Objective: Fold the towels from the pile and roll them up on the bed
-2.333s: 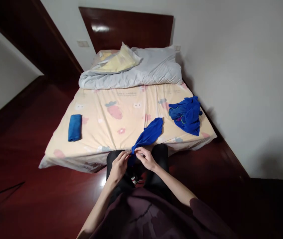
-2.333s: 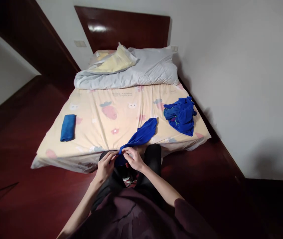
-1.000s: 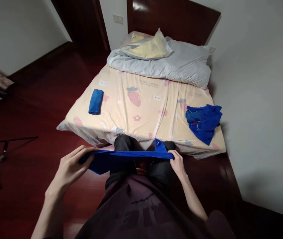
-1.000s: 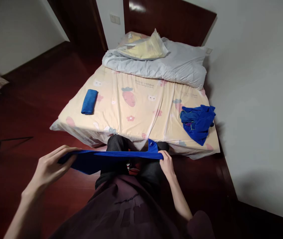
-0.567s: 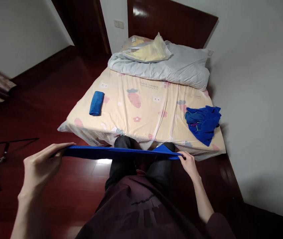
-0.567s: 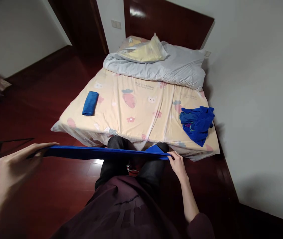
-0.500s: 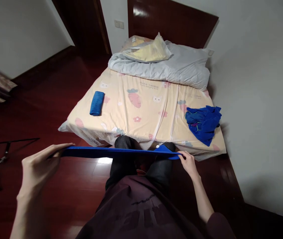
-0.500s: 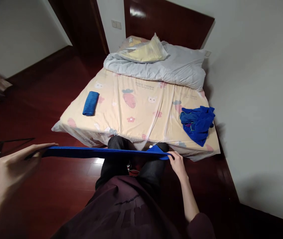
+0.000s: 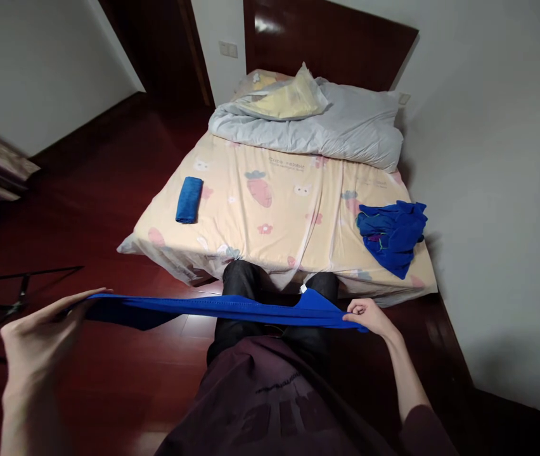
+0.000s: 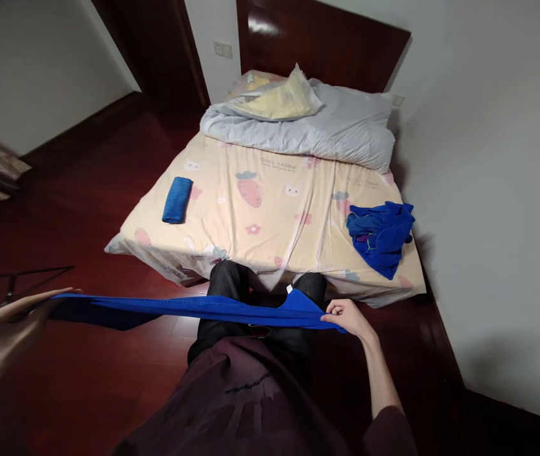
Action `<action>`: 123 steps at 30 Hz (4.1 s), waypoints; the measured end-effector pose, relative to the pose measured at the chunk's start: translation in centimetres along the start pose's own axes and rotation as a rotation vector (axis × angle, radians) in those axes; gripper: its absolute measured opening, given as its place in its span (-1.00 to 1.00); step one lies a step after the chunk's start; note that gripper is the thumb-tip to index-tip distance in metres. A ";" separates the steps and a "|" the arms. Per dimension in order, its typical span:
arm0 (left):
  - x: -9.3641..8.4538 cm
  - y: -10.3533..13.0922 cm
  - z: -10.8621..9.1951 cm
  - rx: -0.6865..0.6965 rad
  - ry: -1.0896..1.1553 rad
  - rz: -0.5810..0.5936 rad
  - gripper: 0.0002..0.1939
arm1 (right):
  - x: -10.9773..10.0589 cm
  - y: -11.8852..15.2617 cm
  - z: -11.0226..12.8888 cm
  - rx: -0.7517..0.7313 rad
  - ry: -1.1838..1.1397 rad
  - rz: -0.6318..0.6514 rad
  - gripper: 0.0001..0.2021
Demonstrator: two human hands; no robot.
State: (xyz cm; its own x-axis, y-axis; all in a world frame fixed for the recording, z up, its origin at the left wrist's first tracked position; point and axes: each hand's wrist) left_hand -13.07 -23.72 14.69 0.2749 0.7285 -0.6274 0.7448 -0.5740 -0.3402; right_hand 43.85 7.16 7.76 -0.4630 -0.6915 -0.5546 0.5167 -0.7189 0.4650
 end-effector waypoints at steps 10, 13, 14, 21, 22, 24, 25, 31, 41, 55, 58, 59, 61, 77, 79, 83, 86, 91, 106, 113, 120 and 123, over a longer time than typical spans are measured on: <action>0.4 -5.3 2.2 0.174 -0.200 0.232 -0.69 | -5.9 -1.1 1.3 -0.165 0.365 -0.166 -0.67; 1.8 -7.4 0.2 0.093 -0.280 0.105 -0.63 | -7.7 -2.8 2.1 -0.226 0.519 -0.475 -0.61; 2.3 -8.0 -0.6 0.089 -0.289 0.061 -0.60 | -8.3 -3.2 2.5 -0.222 0.582 -0.574 -0.60; 4.6 -9.6 -2.4 0.219 -0.152 0.090 -0.64 | -11.3 -3.0 3.4 -0.115 0.567 -0.765 -0.60; 4.7 -9.2 -2.1 0.211 -0.143 0.101 -0.65 | -11.2 -2.7 3.2 -0.114 0.517 -0.712 -0.63; 4.7 -8.3 -1.5 0.165 -0.122 0.134 -0.67 | -10.9 -1.9 2.5 -0.115 0.452 -0.633 -0.68; 4.5 -7.8 -1.2 0.131 -0.107 0.170 -0.68 | -10.7 -1.4 2.2 -0.118 0.440 -0.613 -0.70; 2.0 -6.3 0.1 -0.055 -0.013 0.428 -0.73 | -10.4 1.3 1.0 -0.132 0.371 -0.488 -0.74; 7.7 -16.1 -0.4 0.161 -0.054 0.623 -0.62 | -16.3 -5.0 2.6 -0.097 0.397 -0.380 -0.75; 17.7 -29.2 -5.6 0.376 0.123 0.160 -0.42 | -20.3 -18.9 7.1 -0.267 0.474 -1.100 -0.75; 20.5 -28.5 -2.6 0.457 0.198 -0.029 -0.57 | -18.2 -19.9 5.3 -0.338 0.469 -1.178 -0.72; 21.6 -28.0 -1.3 0.482 0.207 -0.067 -0.60 | -17.3 -20.4 4.4 -0.353 0.463 -1.183 -0.72; 23.9 -26.6 1.7 0.513 0.205 -0.053 -0.62 | -15.5 -21.6 2.4 -0.367 0.436 -1.165 -0.73; 34.5 -17.0 15.6 0.274 -0.233 0.599 -0.58 | -1.7 -27.7 -11.2 -0.002 0.428 -0.748 -0.80; 34.4 -17.2 15.0 0.271 -0.273 0.650 -0.57 | -1.8 -27.3 -11.3 0.008 0.461 -0.757 -0.79; 33.1 -16.8 13.8 0.224 -0.359 0.666 -0.54 | -1.7 -25.3 -11.9 0.018 0.518 -0.743 -0.76; 31.7 -15.7 13.6 0.227 -0.389 0.717 -0.54 | -1.0 -23.0 -12.4 0.063 0.535 -0.723 -0.78; 30.8 -14.9 12.4 0.217 -0.429 0.823 -0.49 | -0.5 -20.5 -10.9 0.186 0.649 -0.609 -0.77; 46.9 -9.6 3.9 0.202 -0.048 0.497 -0.36 | 17.9 -38.1 10.4 -0.416 0.039 -0.408 -0.54; 46.5 -9.8 4.1 0.218 -0.071 0.487 -0.33 | 11.6 -36.7 2.3 -0.318 -0.003 -0.553 -0.59; 46.6 -9.8 3.9 0.238 -0.112 0.483 -0.37 | 3.3 -33.9 -6.5 -0.130 0.216 -0.826 -0.56; 46.6 -9.8 3.9 0.226 -0.126 0.485 -0.37 | 2.2 -33.7 -8.1 -0.055 0.298 -0.883 -0.53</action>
State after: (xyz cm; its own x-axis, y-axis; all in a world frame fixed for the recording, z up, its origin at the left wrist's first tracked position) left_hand -9.96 14.45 -13.95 0.4692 0.3181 -0.8238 0.3979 -0.9090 -0.1243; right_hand 31.22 30.47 -14.73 -0.5043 0.1566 -0.8492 0.1022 -0.9657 -0.2388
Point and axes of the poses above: each hand's wrist, its own y-axis away from the middle knuckle, its own x-axis out of the palm, z = x × y, and after that the axes turned 9 degrees about y, right-handed
